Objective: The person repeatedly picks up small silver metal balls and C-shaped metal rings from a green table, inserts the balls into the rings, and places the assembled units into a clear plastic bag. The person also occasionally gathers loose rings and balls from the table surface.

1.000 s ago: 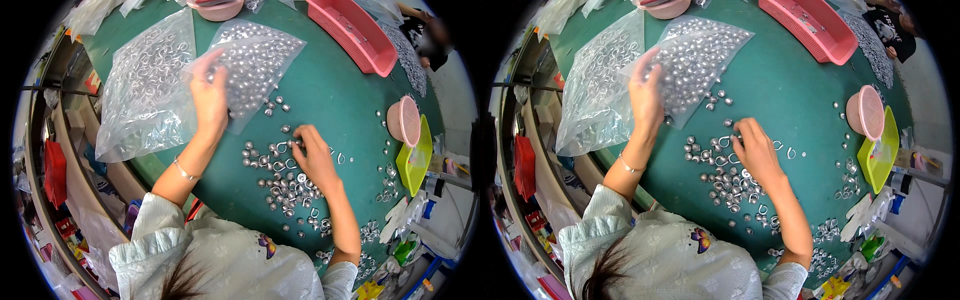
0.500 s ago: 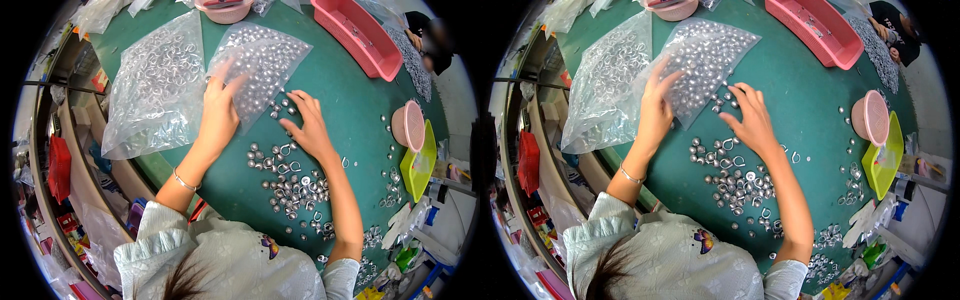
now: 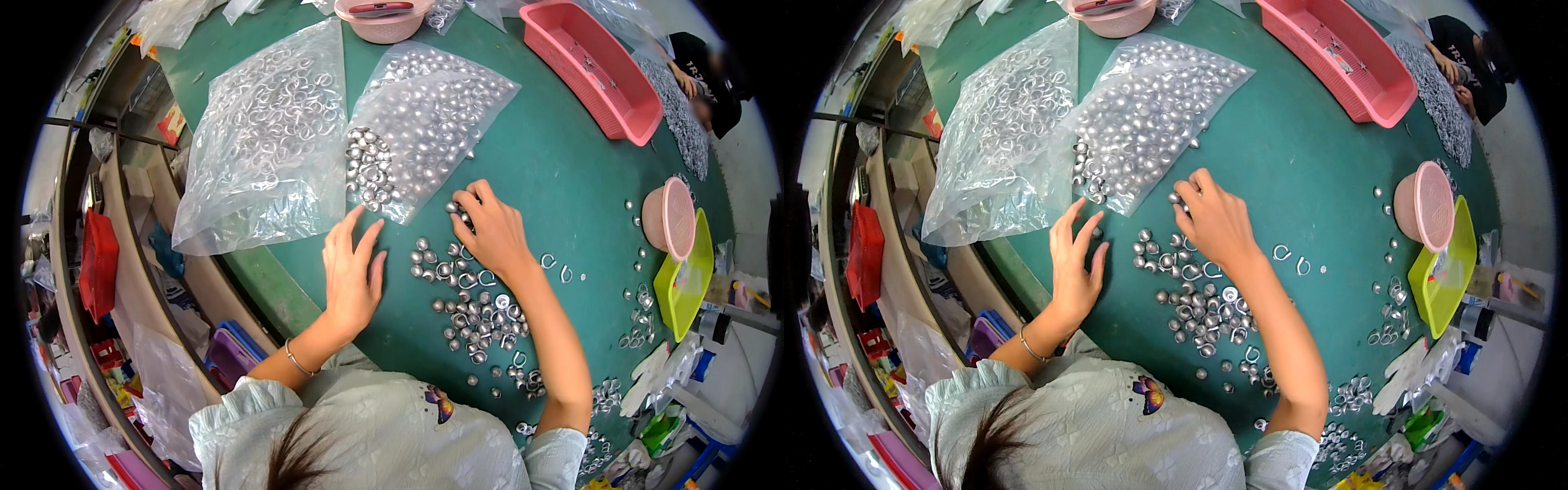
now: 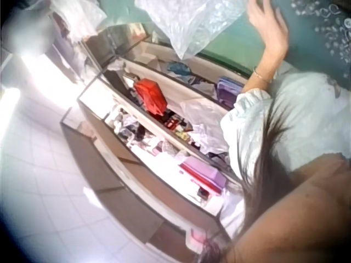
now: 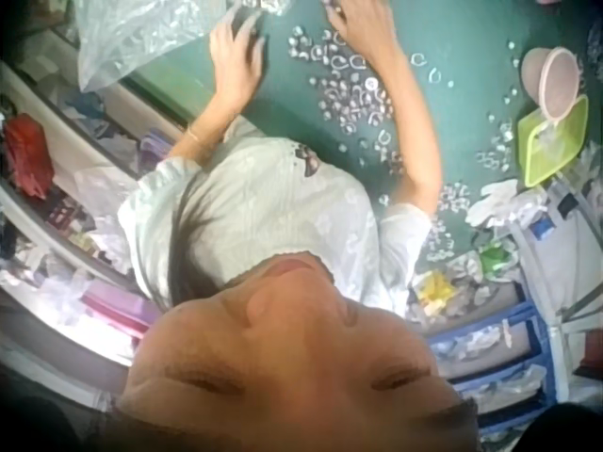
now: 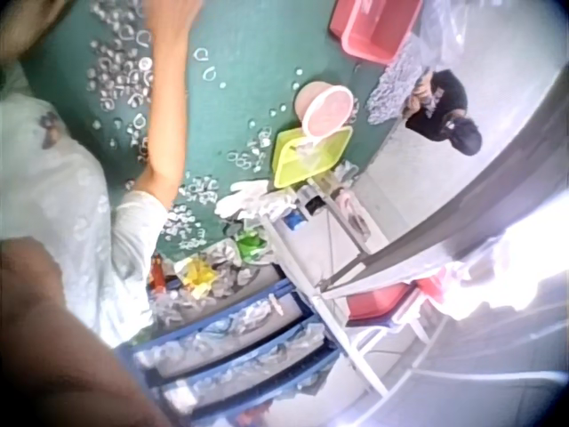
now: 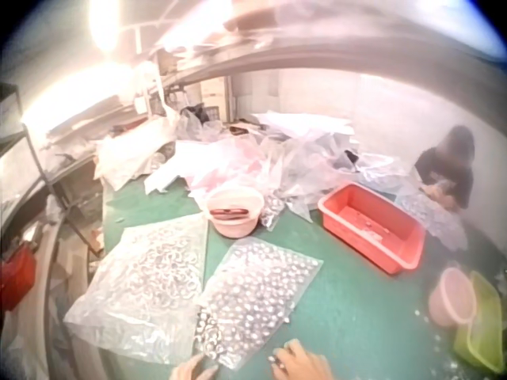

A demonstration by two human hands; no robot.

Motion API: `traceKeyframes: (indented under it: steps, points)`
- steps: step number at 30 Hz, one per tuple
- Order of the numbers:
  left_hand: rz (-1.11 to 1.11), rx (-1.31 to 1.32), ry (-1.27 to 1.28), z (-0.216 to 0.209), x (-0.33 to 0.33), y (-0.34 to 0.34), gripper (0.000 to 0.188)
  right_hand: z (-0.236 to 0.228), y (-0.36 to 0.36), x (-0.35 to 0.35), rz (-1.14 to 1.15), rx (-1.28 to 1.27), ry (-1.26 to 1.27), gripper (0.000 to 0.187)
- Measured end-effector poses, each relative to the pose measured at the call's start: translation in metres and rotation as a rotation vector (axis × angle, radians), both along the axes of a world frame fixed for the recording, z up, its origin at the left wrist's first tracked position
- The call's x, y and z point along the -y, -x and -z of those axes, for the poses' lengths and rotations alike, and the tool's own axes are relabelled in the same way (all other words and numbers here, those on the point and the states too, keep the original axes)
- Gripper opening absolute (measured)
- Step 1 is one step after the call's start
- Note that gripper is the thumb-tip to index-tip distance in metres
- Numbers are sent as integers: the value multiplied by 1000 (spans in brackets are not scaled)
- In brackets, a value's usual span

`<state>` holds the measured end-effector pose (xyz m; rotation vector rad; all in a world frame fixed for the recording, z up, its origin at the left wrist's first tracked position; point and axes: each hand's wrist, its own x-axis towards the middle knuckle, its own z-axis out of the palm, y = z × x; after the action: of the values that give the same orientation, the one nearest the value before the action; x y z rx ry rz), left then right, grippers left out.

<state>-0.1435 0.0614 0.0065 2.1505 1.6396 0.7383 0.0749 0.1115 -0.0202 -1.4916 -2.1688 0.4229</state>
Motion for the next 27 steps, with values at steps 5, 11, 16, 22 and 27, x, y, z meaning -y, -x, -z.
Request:
traceKeyframes:
  steps: [5,11,16,22,27]
  points:
    - [-40,43,68,12,-3,7,36,-10,4,0,-16,75,9,21]
    - [-171,331,-81,16,-30,9,23,-4,1,8,-15,76,-2,18]
    - [-107,237,-185,7,-80,-10,29,-5,-4,8,-4,25,-11,18]
    - [-54,372,-101,-6,-69,-19,33,-3,-24,13,252,-521,180,16]
    - [-97,393,-99,5,-54,-12,35,-14,-31,28,349,-1403,622,18]
